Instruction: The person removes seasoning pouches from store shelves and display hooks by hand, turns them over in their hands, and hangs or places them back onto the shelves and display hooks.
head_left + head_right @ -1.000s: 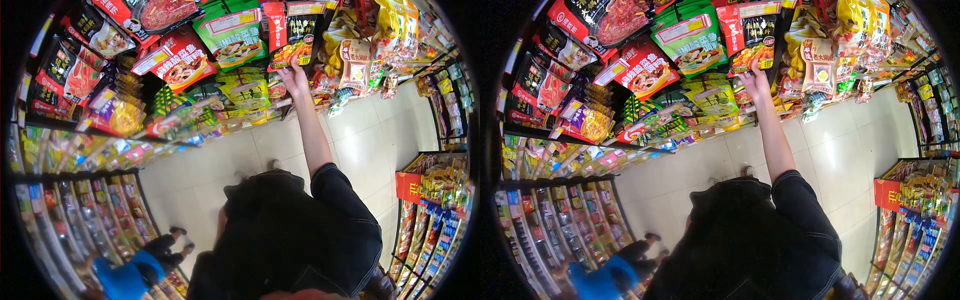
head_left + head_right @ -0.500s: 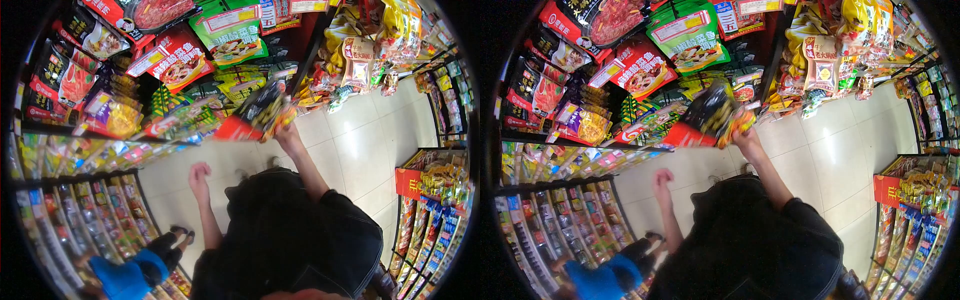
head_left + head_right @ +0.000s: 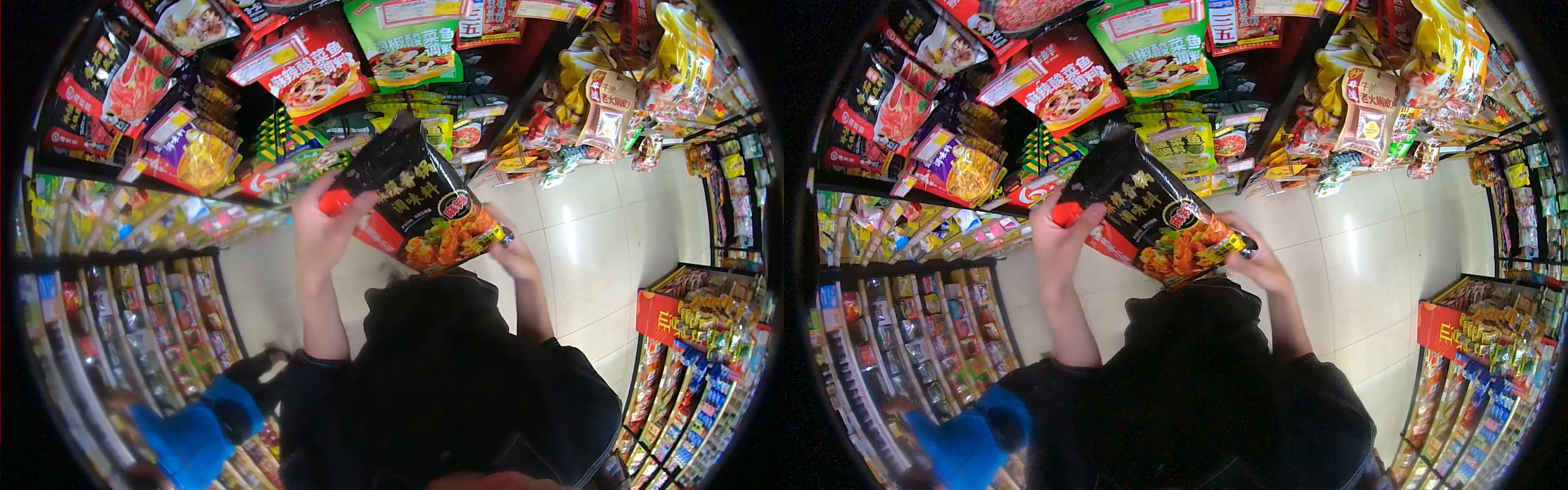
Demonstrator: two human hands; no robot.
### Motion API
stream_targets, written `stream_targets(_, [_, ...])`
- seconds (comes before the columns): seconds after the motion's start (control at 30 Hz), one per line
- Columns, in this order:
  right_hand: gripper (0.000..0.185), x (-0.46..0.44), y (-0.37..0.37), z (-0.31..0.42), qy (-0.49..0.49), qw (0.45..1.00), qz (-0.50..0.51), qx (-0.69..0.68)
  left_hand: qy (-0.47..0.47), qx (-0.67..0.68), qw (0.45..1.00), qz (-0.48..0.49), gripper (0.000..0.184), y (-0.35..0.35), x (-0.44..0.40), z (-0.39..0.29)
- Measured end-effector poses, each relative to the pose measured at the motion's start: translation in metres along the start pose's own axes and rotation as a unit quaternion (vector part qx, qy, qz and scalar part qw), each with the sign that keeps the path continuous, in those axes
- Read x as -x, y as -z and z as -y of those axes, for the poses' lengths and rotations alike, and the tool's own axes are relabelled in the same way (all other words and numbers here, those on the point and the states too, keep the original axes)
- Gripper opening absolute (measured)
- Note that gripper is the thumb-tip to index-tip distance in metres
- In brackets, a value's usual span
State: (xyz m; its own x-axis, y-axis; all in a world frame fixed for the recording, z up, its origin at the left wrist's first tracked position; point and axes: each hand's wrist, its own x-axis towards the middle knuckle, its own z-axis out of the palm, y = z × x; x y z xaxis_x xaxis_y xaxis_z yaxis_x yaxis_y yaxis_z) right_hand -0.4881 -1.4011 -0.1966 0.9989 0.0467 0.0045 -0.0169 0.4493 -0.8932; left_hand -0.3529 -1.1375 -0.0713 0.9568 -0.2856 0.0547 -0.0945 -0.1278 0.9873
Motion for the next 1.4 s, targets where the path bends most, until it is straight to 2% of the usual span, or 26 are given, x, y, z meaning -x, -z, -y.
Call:
stream_targets(0.07, [0.077, -0.014, -0.005, 0.034, 0.077, 0.997, 0.025, 0.018, -0.047, -0.011, 0.999, -0.005, 0.026, 0.011, -0.007, -0.009])
stream_targets(0.13, [0.081, -0.031, -0.008, 0.062, 0.127, 0.984, 0.021, 0.124, -0.052, -0.053, 0.997, 0.027, 0.033, 0.021, -0.01, -0.021])
stream_targets(0.2, [0.08, -0.045, -0.031, 0.091, 0.108, 0.978, 0.067, 0.163, -0.085, -0.099, 0.99, 0.056, 0.038, 0.022, -0.014, -0.034])
stream_targets(0.23, [0.076, -0.052, -0.044, 0.097, 0.097, 0.975, 0.079, 0.183, -0.099, -0.187, 0.976, 0.049, 0.042, 0.025, -0.013, -0.039])
stream_targets(0.27, [0.072, -0.057, -0.057, 0.096, 0.087, 0.971, 0.093, 0.202, -0.109, -0.18, 0.976, 0.056, 0.046, 0.024, -0.013, -0.042])
stream_targets(0.3, [0.055, -0.061, -0.069, 0.088, 0.087, 0.98, 0.057, 0.172, -0.051, -0.123, 0.989, 0.064, 0.049, 0.027, -0.013, -0.042])
stream_targets(0.33, [0.049, -0.065, -0.079, 0.084, 0.076, 0.984, 0.043, 0.156, 0.006, -0.065, 0.995, 0.072, 0.051, 0.031, -0.014, -0.042])
stream_targets(0.4, [0.038, -0.074, -0.098, 0.083, 0.052, 0.99, 0.014, 0.129, -0.034, 0.037, 0.997, 0.057, 0.048, 0.036, -0.019, -0.035])
stream_targets(0.43, [0.034, -0.077, -0.103, 0.082, 0.039, 0.992, -0.002, 0.117, -0.055, 0.089, 0.993, 0.049, 0.047, 0.04, -0.021, -0.03])
stream_targets(0.53, [0.034, -0.08, -0.108, 0.067, 0.03, 0.989, -0.03, 0.138, 0.061, 0.281, 0.957, -0.029, 0.037, 0.052, -0.025, -0.013])
stream_targets(0.57, [0.034, -0.08, -0.115, 0.066, 0.006, 0.99, -0.045, 0.13, 0.035, 0.207, 0.977, -0.044, 0.029, 0.055, -0.024, -0.01])
stream_targets(0.67, [0.033, -0.084, -0.121, 0.061, 0.009, 0.989, -0.025, 0.144, -0.026, 0.068, 0.997, -0.004, 0.024, 0.077, -0.024, -0.009])
stream_targets(0.7, [0.033, -0.084, -0.122, 0.06, -0.002, 0.989, -0.024, 0.146, -0.08, 0.026, 0.996, 0.005, 0.019, 0.081, -0.026, -0.013])
stream_targets(0.8, [0.033, -0.086, -0.128, 0.059, 0.012, 0.98, 0.009, 0.199, -0.103, -0.01, 0.993, 0.05, 0.017, 0.084, -0.025, -0.028])
stream_targets(0.83, [0.033, -0.087, -0.141, 0.061, 0.017, 0.983, 0.0, 0.183, -0.085, -0.097, 0.99, 0.059, 0.019, 0.09, -0.025, -0.033])
stream_targets(0.93, [0.032, -0.091, -0.14, 0.049, 0.004, 0.982, -0.008, 0.19, -0.145, -0.131, 0.981, 0.01, 0.022, 0.096, -0.027, -0.013])
stream_targets(0.97, [0.031, -0.091, -0.143, 0.047, -0.007, 0.981, -0.018, 0.195, -0.121, -0.144, 0.982, -0.005, 0.024, 0.098, -0.024, -0.011])
stream_targets(1.0, [0.031, -0.09, -0.148, 0.049, 0.001, 0.978, -0.01, 0.206, -0.135, -0.137, 0.981, -0.031, 0.023, 0.098, -0.02, -0.007])
stream_targets(1.03, [0.032, -0.089, -0.148, 0.044, -0.006, 0.978, -0.011, 0.21, -0.148, -0.119, 0.982, -0.022, 0.022, 0.102, -0.017, -0.003])
stream_targets(1.1, [0.033, -0.093, -0.152, 0.041, 0.003, 0.979, -0.003, 0.204, -0.074, -0.004, 0.997, 0.009, 0.02, 0.113, -0.01, -0.006])
stream_targets(1.2, [0.033, -0.102, -0.175, 0.049, 0.042, 0.978, 0.009, 0.205, 0.026, 0.186, 0.981, 0.057, 0.023, 0.135, -0.012, -0.014])
stream_targets(1.23, [0.04, -0.108, -0.177, 0.055, 0.049, 0.966, 0.044, 0.25, 0.013, 0.189, 0.981, 0.05, 0.024, 0.142, -0.016, -0.023])
stream_targets(1.33, [0.056, -0.116, -0.21, 0.073, 0.121, 0.972, 0.036, 0.199, -0.015, 0.193, 0.98, 0.045, 0.026, 0.157, -0.017, -0.061])
stream_targets(1.37, [0.07, -0.124, -0.221, 0.081, 0.172, 0.96, 0.047, 0.218, -0.031, 0.18, 0.982, 0.057, 0.024, 0.164, -0.021, -0.074])
stream_targets(1.4, [0.07, -0.126, -0.23, 0.089, 0.219, 0.945, 0.04, 0.24, -0.048, 0.166, 0.983, 0.068, 0.023, 0.171, -0.027, -0.085])
